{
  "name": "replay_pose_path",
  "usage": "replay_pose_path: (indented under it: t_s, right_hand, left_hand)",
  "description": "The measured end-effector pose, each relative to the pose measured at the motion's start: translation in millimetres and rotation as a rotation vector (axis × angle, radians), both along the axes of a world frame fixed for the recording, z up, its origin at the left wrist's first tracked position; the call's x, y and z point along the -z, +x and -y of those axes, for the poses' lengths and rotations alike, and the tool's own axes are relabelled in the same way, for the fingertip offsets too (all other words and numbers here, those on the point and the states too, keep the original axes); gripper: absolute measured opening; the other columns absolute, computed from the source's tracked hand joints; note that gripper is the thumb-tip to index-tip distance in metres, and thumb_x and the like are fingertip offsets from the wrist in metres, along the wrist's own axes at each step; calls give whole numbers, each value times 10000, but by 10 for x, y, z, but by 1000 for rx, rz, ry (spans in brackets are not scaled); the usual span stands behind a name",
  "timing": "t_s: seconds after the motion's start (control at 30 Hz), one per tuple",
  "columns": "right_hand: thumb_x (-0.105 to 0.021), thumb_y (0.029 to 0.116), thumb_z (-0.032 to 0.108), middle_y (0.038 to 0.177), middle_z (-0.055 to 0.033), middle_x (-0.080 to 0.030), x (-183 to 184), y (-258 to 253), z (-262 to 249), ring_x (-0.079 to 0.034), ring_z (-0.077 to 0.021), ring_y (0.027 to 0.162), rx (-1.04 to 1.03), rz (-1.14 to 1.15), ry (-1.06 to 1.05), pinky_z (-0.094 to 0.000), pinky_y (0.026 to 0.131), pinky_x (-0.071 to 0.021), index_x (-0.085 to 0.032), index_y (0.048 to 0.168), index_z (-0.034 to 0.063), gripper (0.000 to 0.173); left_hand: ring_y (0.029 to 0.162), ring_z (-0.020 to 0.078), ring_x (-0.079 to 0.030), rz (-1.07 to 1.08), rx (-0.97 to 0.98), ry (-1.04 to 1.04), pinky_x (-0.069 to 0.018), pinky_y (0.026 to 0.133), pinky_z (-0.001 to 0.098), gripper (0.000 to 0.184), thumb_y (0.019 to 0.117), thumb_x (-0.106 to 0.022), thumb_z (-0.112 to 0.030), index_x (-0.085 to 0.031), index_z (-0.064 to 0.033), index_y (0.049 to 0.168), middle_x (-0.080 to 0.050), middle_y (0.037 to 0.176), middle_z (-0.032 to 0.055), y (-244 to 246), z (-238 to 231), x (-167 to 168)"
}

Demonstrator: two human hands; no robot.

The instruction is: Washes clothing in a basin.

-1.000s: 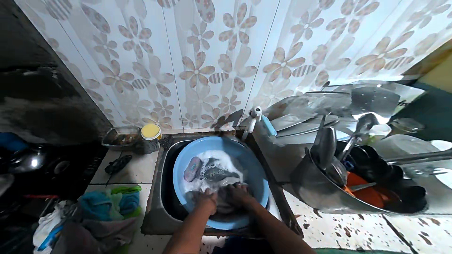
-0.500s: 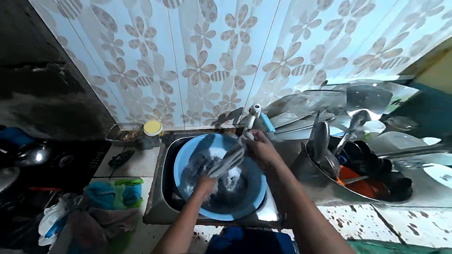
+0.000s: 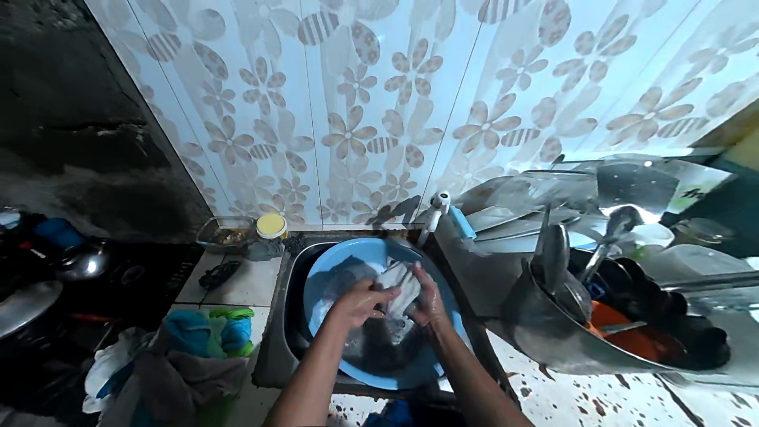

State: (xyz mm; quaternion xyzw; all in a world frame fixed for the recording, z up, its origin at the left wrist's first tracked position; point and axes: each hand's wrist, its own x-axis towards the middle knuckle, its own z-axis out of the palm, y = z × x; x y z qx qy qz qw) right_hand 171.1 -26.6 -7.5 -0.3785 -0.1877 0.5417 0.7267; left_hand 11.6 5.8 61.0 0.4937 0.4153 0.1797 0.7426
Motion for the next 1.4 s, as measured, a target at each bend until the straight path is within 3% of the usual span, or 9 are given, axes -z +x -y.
replay_pose_path:
  t_s: [0.13,0.3,0.47,0.7,0.8,1.0,1.1,1.27,1.4]
  right_hand:
    - [-605,984,147,903,-119,-711,-194,-142,-49,-695,-198,787,-216,357,-144,-404,738,-607,-630,1149,5,219]
    - [-698,835,109,1182,-125,-694,-58,-363,-112,-679,-204,1047,-504,742,-167,-408,929,-572,-604,1304,19,487]
    - [-684,933,84,1040,-155,-674,6,-380,-122,-663,-203,943,-528,899,-275,-402,891,-556,-632,1176,-30,274]
    - [-639,968,105,1181,-265,-668,-13,-675,-135,-660,-386,1111,-450,1274,-540,-548,984,-510,-590,1348,-13,401]
    - [-644,969,152,1180,-245,-680,-128,-882,-144,-667,-398,1119,-350,1304,-753,-568,965,-526,-574,1382,36,435]
    - [-691,983,321,1227,-259,-638,120,-606,-239,-646,-376,1107,-613,1069,-488,-557,971,-512,-384,1503,81,650]
    - [-673,955,427,1338,-131,-631,221,-284,-272,-609,-233,1200,-776,772,-347,-454,1036,-487,-558,1435,111,586]
    - [-554,964,18,1066,-120,-720,73,-381,-154,-696,-174,895,-760,669,-213,-359,833,-571,-587,1144,2,184]
    - [-486,1076,92,832,-88,-685,33,-603,-165,-639,-127,660,-563,866,-298,-314,684,-564,-628,1215,-9,223]
  left_hand:
    - [1198,381,-599,157,-126,-148,-562,864,590,733,1022,-630,-181,-180,-172,1601,-505,1427,227,-88,52,576]
    - [844,156,-690,375,-73,-231,-595,787,354,294,953,-614,-63,-532,-38,1235,-706,968,63,-182,297,1031]
    - [783,149,-619,47,-127,-183,-548,710,326,403,940,-716,-93,-534,6,1285,-647,981,99,-140,355,1048]
    - [1416,355,-454,-598,157,306,-340,1187,459,435,1067,-473,-81,-448,108,1458,-480,1497,290,-41,453,920]
    - [1436,310,-445,-493,-75,378,-324,1215,404,446,1080,-446,-91,-420,102,1482,-483,1509,266,-85,556,1070]
    - [1091,227,-617,-180,-174,-39,-524,934,399,357,1059,-537,-131,-531,37,1374,-627,1240,183,-67,421,1074]
    - [839,213,-675,110,-49,-310,-589,740,394,293,988,-613,-77,-547,-2,1263,-681,1010,122,-172,382,1059]
    - [723,163,-670,142,120,-268,-582,643,322,191,1009,-535,-48,-544,-33,1199,-682,885,63,-211,412,1012]
    - [618,96,-541,-69,8,-67,-470,532,259,234,1028,-504,-41,-524,-35,1261,-591,853,41,-121,463,991]
